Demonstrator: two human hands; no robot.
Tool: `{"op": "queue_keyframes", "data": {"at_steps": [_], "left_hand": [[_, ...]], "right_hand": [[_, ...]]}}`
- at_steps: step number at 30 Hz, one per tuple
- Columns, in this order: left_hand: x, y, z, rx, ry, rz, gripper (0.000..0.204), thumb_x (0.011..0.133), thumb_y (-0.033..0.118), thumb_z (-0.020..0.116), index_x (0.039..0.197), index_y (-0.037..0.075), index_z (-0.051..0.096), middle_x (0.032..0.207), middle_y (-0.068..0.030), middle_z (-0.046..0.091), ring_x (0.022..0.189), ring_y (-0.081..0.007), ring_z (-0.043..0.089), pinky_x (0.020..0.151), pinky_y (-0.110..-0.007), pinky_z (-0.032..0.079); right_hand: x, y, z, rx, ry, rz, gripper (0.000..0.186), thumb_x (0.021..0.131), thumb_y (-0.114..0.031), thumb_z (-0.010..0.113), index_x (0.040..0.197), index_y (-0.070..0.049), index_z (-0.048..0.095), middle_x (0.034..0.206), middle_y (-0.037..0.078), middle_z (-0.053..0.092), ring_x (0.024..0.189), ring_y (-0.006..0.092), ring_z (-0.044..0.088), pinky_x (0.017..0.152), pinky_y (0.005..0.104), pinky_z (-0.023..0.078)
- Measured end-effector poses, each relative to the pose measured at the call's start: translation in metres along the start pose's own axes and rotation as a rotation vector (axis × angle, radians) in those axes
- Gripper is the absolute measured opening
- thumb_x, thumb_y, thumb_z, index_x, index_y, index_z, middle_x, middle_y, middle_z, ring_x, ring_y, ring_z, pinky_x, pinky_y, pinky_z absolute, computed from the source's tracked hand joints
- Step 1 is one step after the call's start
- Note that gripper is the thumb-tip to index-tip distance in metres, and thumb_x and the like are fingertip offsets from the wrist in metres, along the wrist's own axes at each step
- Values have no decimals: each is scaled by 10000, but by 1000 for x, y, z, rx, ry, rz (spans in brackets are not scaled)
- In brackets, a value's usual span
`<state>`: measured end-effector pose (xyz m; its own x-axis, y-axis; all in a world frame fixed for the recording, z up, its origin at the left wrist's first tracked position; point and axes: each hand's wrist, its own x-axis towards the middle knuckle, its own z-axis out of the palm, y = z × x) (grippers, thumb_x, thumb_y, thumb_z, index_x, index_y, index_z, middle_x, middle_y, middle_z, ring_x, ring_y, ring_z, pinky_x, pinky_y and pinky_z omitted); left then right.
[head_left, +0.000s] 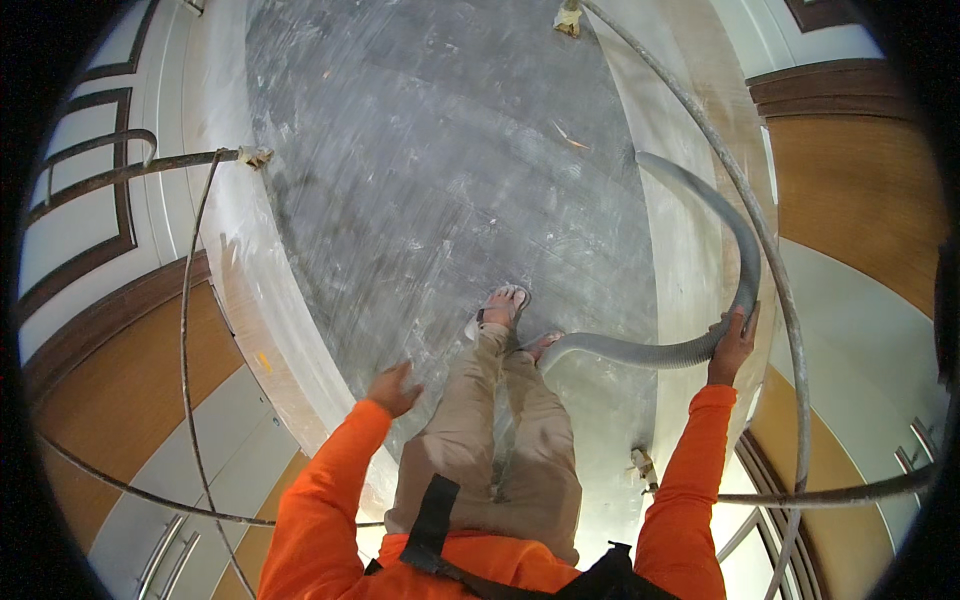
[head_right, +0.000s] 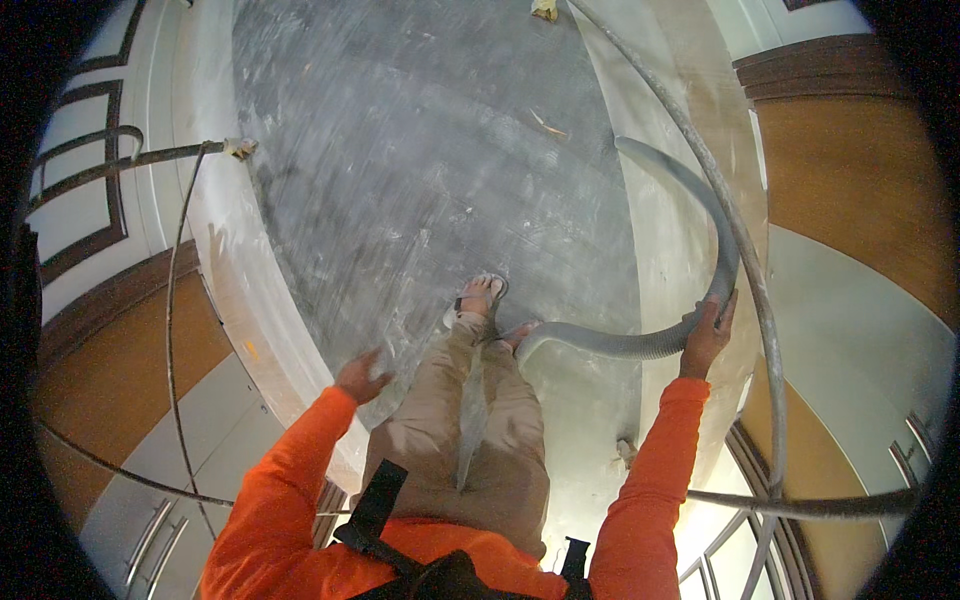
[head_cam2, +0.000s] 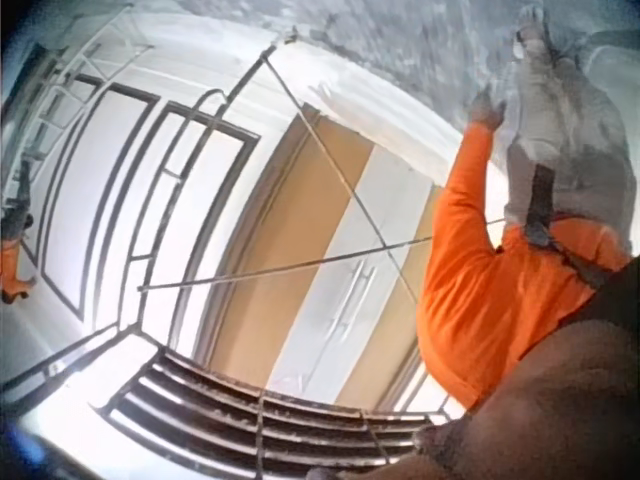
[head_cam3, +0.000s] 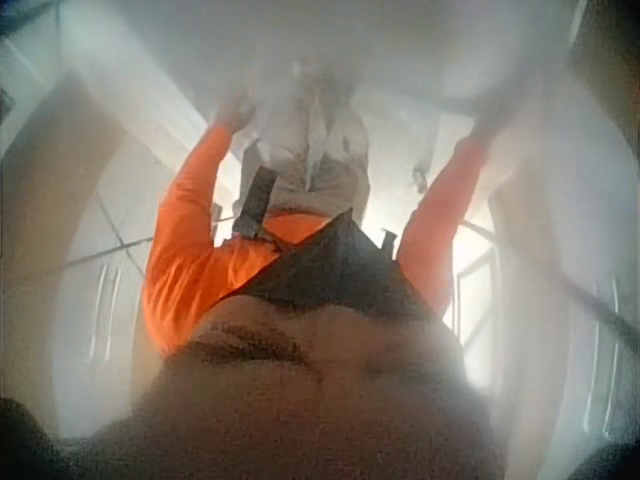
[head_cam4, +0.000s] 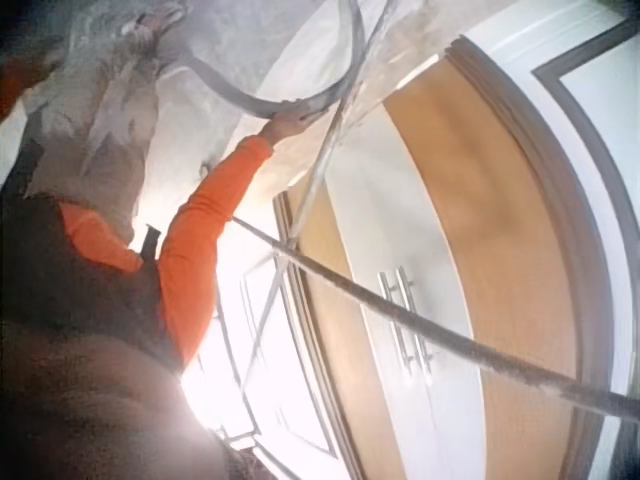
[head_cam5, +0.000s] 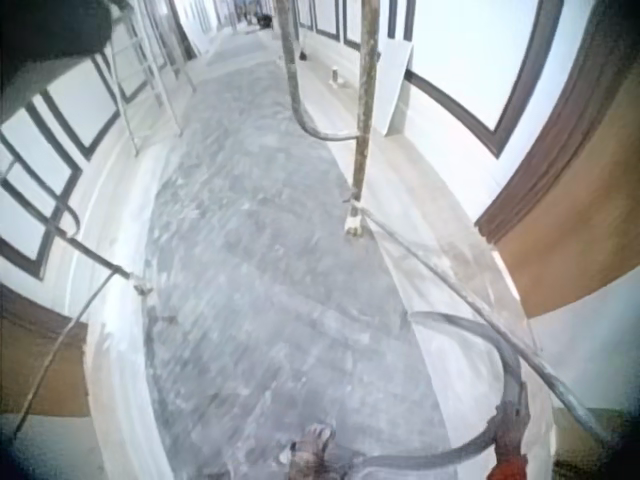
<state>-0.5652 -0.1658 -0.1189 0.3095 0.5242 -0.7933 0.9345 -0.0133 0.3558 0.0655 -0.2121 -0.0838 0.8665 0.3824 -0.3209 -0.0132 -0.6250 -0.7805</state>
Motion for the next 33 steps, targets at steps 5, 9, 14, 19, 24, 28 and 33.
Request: {"op": "queue_keyframes", "data": {"at_steps": [5, 9, 14, 19, 24, 28, 33], "left_hand": [[-138, -84, 6, -20, -50, -570, 799, 822, 474, 715, 1429, 21, 459, 1183, -195, 673, 1109, -376, 633, 977, -434, 490], [-201, -92, 50, -136, 1, -659, 785, 815, 508, 714, 1410, 44, 497, 1047, -191, 716, 1033, -354, 674, 922, -414, 520], [-240, -50, 93, -377, -85, -644, 776, 825, 505, 717, 1414, 51, 497, 1102, -187, 711, 1085, -330, 665, 946, -398, 508], [-263, -78, 130, -587, -100, -666, 729, 844, 461, 721, 1418, 67, 503, 1168, -219, 684, 1141, -339, 642, 958, -385, 505], [-214, -83, 85, -919, -125, -673, 667, 908, 314, 697, 1465, 56, 435, 1155, -219, 686, 1055, -262, 669, 926, -331, 521], [-157, -47, -33, -941, -58, -738, 698, 920, 315, 699, 1479, 30, 394, 1079, -155, 699, 887, -220, 682, 704, -341, 577], [-149, -113, -52, -1248, -51, -770, 772, 904, 349, 718, 1503, 34, 346, 1062, -161, 695, 844, -238, 674, 634, -363, 572]], "right_hand": [[-5, 45, -44, -151, 57, 93, 625, 964, -298, 599, 1478, -2, 401, 1123, 178, 637, 909, 231, 608, 794, 369, 515], [-15, 83, -69, -309, 114, -46, 638, 958, -294, 604, 1458, 44, 401, 1305, 241, 581, 1123, 324, 593, 948, 403, 478], [-18, 85, -81, -463, 343, 24, 725, 915, -340, 658, 1425, 108, 399, 1386, 276, 523, 1268, 384, 529, 1044, 412, 434], [-15, 27, -66, -524, 432, 100, 830, 844, -370, 739, 1415, 126, 398, 1393, 264, 520, 1288, 373, 512, 1070, 413, 415], [68, 27, -13, -140, 438, 109, 650, 840, -298, 749, 1329, 73, 537, 1297, 210, 599, 1174, 326, 572, 1000, 390, 444], [110, -6, 70, -99, 375, 260, 648, 797, -247, 791, 1313, 68, 556, 1269, 171, 617, 1116, 285, 593, 985, 379, 445], [124, -74, 162, 141, 42, 41, 467, 876, -205, 746, 1265, 12, 606, 1160, 104, 644, 1029, 232, 593, 873, 362, 486]]}}
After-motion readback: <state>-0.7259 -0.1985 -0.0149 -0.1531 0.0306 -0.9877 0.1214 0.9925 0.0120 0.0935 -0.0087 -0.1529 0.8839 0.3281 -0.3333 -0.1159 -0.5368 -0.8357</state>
